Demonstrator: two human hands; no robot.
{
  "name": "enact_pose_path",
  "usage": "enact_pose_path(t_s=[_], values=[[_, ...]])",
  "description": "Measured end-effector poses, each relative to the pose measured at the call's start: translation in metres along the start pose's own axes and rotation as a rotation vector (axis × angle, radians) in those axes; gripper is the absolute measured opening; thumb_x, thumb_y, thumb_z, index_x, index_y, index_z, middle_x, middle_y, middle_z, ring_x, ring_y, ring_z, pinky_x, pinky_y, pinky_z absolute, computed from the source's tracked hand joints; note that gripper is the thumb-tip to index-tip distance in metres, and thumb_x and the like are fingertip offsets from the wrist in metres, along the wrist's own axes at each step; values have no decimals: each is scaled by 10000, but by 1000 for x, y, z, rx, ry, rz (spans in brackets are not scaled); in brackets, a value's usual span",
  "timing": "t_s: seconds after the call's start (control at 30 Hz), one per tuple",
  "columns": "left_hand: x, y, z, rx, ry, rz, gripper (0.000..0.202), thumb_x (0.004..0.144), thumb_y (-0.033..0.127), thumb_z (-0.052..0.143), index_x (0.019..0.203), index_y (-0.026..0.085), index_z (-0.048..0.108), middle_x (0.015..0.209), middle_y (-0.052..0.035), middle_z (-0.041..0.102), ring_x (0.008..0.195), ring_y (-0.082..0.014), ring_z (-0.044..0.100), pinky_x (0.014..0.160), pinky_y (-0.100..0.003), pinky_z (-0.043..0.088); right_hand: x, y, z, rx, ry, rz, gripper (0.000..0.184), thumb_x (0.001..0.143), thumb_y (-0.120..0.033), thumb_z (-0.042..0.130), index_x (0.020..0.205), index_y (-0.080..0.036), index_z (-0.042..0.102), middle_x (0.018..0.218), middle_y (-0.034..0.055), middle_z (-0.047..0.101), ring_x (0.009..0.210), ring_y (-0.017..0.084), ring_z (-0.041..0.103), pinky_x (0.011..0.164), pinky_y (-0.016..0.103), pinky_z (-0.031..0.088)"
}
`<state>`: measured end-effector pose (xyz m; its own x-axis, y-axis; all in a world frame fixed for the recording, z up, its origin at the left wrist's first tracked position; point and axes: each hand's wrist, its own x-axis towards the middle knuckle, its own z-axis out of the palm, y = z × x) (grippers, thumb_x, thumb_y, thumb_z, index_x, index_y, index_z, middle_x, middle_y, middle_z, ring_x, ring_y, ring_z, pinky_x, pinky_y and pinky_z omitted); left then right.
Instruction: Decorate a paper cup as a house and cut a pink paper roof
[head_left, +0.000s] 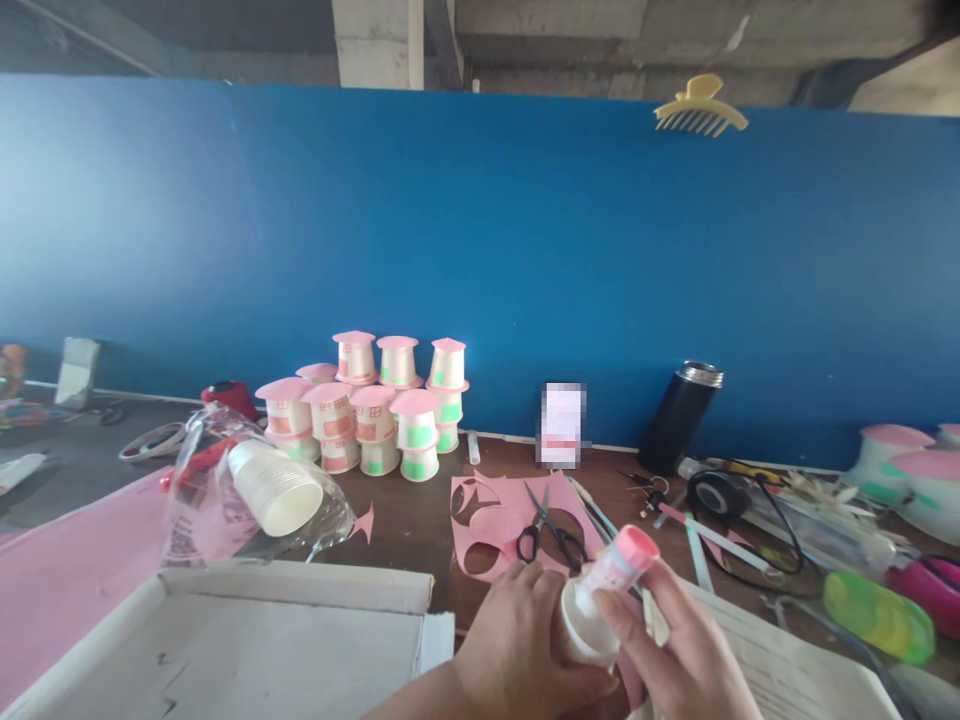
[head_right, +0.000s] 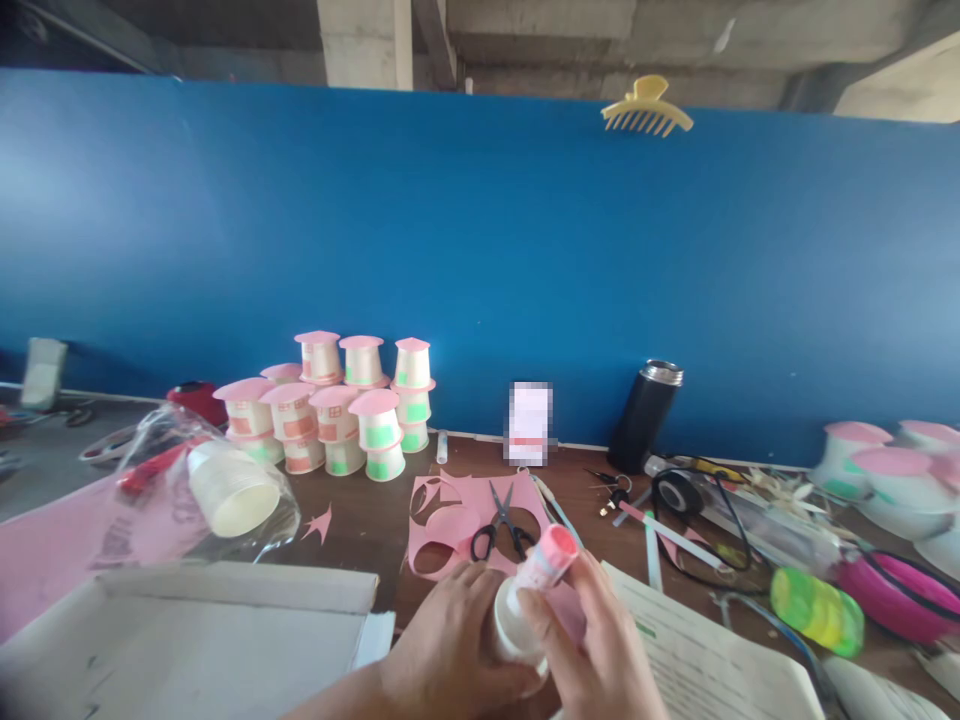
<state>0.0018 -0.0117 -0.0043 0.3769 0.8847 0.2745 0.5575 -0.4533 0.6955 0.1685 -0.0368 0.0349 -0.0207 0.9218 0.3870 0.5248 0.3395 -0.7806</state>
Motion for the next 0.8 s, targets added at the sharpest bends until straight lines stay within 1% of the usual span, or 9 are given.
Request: enact_pose_path(t_s=[0.07, 0.13, 0.2, 0.23, 0.27, 0.4, 0.53, 0.67, 0.8], values=[[0, 0, 0, -10, 14, -7, 498, 536, 445, 778, 936, 182, 639, 936, -88, 668, 880, -300, 591, 797, -445, 457, 0, 0, -4, 212, 71, 85, 283, 866, -449, 600, 1061, -246, 621, 990, 58, 733, 897, 254, 696, 758, 303, 573], [0, 1, -4, -44, 5, -24, 502, 521, 424, 788, 936, 180, 647, 939, -87, 668, 874, -293, 590, 793, -434, 457, 0, 0, -7, 387, 162, 137, 295, 852, -459, 625, 1054, -244, 638, 1016, 60, 736, 899, 247, 700, 728, 267, 581], [0, 4, -11, -114, -39, -70, 487, 511, 388, 803, 933, 194, 658, 943, -71, 669, 881, -282, 594, 789, -407, 459, 1, 0, -8, 489, 227, 166, 307, 830, -450, 662, 1063, -250, 648, 1042, 59, 739, 935, 248, 698, 742, 246, 580], [0, 5, -14, -176, -93, -86, 491, 514, 377, 813, 952, 216, 661, 964, -53, 671, 889, -268, 597, 778, -381, 464, 2, 0, -9, 519, 246, 179, 318, 823, -445, 674, 1077, -256, 647, 1047, 57, 741, 955, 250, 696, 754, 242, 579], [1, 5, -18, -233, -99, -102, 495, 518, 353, 817, 973, 235, 662, 985, -35, 672, 906, -256, 597, 791, -365, 463, 2, 0, -9, 536, 259, 190, 337, 818, -443, 683, 1097, -259, 640, 1049, 55, 743, 976, 254, 692, 769, 243, 578], [2, 5, -24, -336, -135, -135, 594, 504, 278, 831, 1066, 266, 640, 1032, -13, 665, 946, -240, 594, 822, -338, 464, 0, 3, -9, 519, 271, 220, 437, 816, -457, 681, 1191, -254, 588, 1108, 64, 725, 1071, 278, 659, 815, 256, 571], [1, 5, -22, -298, -118, -117, 616, 507, 270, 814, 1094, 253, 627, 1068, -38, 656, 978, -257, 586, 861, -372, 466, -3, 4, -12, 384, 233, 197, 426, 831, -467, 656, 1183, -244, 567, 1196, 82, 682, 1142, 293, 612, 854, 283, 554], [-1, 5, -19, -234, -117, -93, 619, 512, 286, 798, 1102, 224, 622, 1072, -68, 654, 969, -272, 595, 866, -400, 480, -2, 1, -12, 290, 194, 145, 349, 850, -456, 630, 1122, -245, 572, 1148, 90, 688, 1056, 287, 643, 852, 325, 539], [-4, 4, -13, -194, -40, 42, 553, 544, 227, 735, 1083, 197, 615, 1039, -83, 662, 967, -270, 612, 877, -399, 495, 1, 1, -9, 221, 199, 132, 307, 841, -461, 629, 1044, -232, 600, 1043, 75, 715, 958, 272, 673, 825, 318, 534]])
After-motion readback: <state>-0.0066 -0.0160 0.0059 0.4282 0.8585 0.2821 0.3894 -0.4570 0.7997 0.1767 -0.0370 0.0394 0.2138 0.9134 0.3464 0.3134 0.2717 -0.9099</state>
